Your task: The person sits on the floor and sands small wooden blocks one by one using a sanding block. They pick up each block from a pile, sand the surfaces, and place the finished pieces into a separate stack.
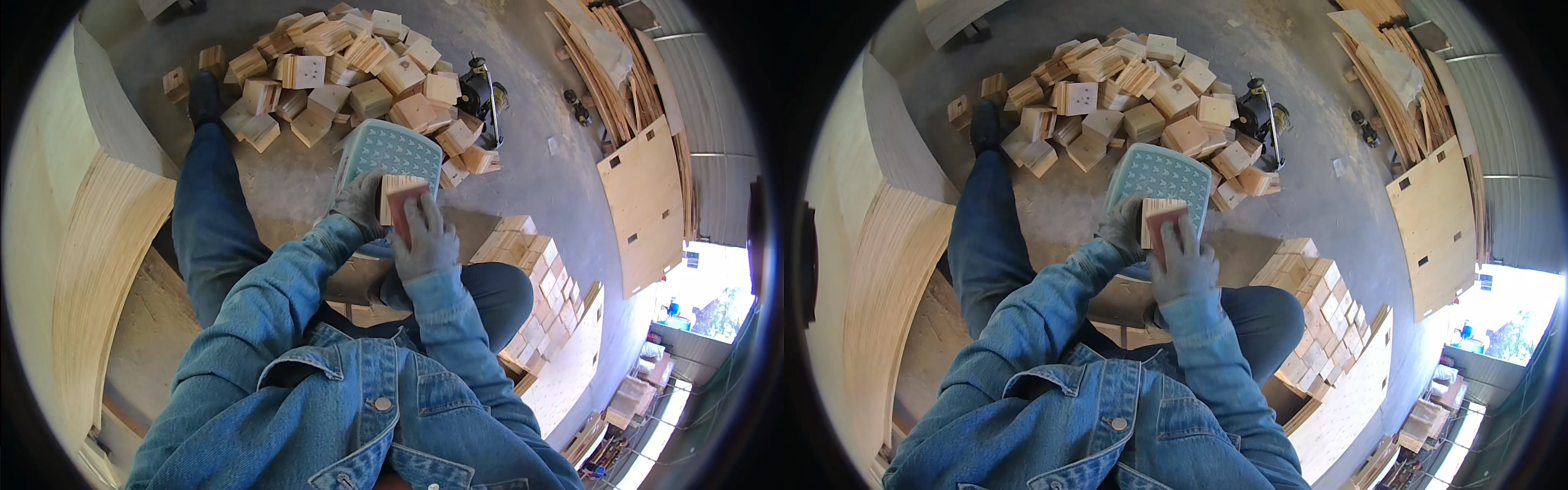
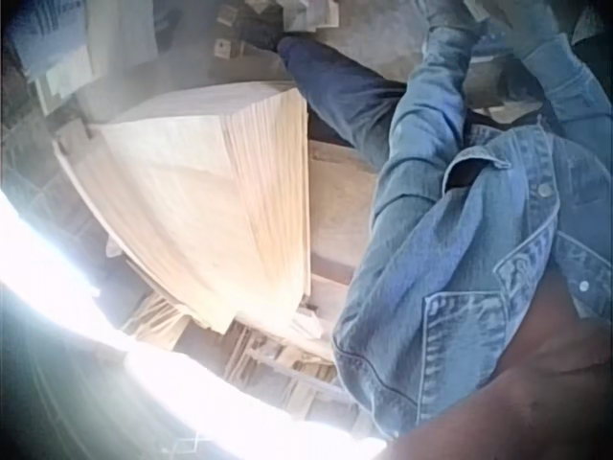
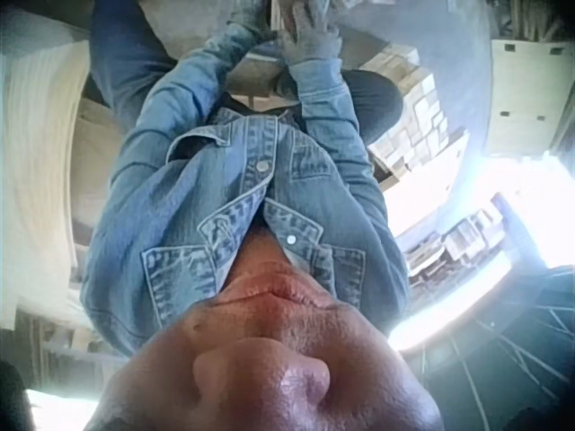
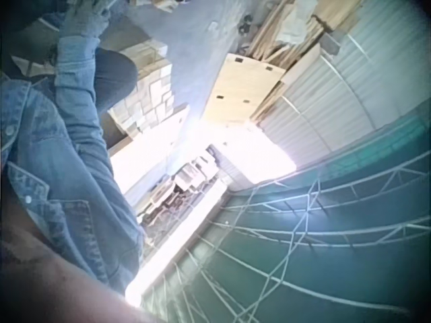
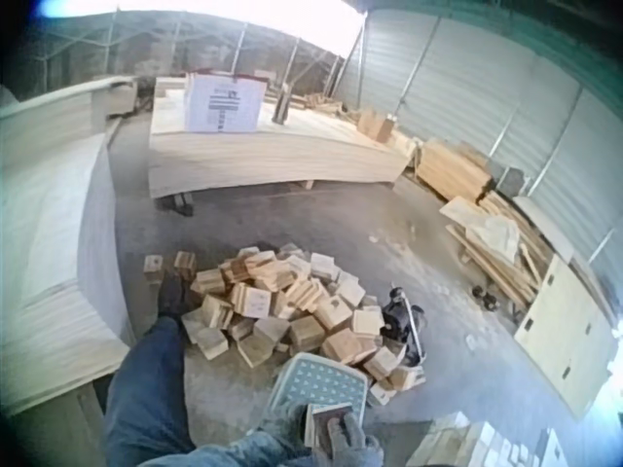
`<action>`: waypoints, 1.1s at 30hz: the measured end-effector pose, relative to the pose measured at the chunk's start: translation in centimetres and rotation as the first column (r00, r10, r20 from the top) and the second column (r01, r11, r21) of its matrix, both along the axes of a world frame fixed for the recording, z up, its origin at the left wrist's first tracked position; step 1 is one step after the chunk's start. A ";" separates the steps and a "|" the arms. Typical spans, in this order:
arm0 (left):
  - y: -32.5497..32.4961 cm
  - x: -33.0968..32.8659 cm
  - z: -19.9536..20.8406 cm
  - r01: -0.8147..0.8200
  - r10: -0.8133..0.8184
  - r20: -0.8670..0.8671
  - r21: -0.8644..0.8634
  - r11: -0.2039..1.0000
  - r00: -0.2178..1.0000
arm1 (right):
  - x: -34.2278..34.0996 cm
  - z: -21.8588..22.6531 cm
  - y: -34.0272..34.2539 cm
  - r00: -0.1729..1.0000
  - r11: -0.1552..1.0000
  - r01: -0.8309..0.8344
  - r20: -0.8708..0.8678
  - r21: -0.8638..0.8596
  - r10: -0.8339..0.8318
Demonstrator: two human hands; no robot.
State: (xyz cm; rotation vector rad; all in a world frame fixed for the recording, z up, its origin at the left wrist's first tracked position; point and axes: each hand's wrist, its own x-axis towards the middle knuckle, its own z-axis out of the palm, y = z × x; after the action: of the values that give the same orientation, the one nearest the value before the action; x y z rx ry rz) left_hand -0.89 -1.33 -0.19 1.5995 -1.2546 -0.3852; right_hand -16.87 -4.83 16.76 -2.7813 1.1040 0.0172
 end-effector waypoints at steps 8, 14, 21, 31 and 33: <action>0.2 -0.2 0.5 0.008 -0.002 -0.058 0.098 0.995 0.998 | -2.4 -1.1 1.7 0.981 0.994 -0.105 0.161 -0.044 0.110; -0.2 -0.3 -0.8 -0.073 0.072 0.025 0.055 0.996 0.997 | 6.2 -1.7 -4.7 0.995 0.997 0.000 0.098 -0.077 0.008; -0.9 -0.6 -1.6 -0.122 0.121 0.116 0.008 0.992 0.986 | 5.3 -2.5 -5.0 0.997 0.995 -0.011 0.068 -0.104 0.018; 0.5 -0.5 2.2 -0.067 0.069 -0.021 0.089 0.994 0.997 | -3.8 -1.1 3.0 0.984 0.994 -0.107 0.139 -0.037 0.111; 0.4 -0.2 1.4 -0.061 0.064 -0.024 0.098 0.993 0.998 | -2.8 -1.0 2.7 0.971 0.992 -0.118 0.204 -0.044 0.125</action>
State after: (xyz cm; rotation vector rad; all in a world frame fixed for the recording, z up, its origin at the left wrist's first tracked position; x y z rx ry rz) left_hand -1.11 -0.90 1.17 1.7068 -1.1773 -0.4329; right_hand -19.71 -2.16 15.78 -2.7962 0.8910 -0.2711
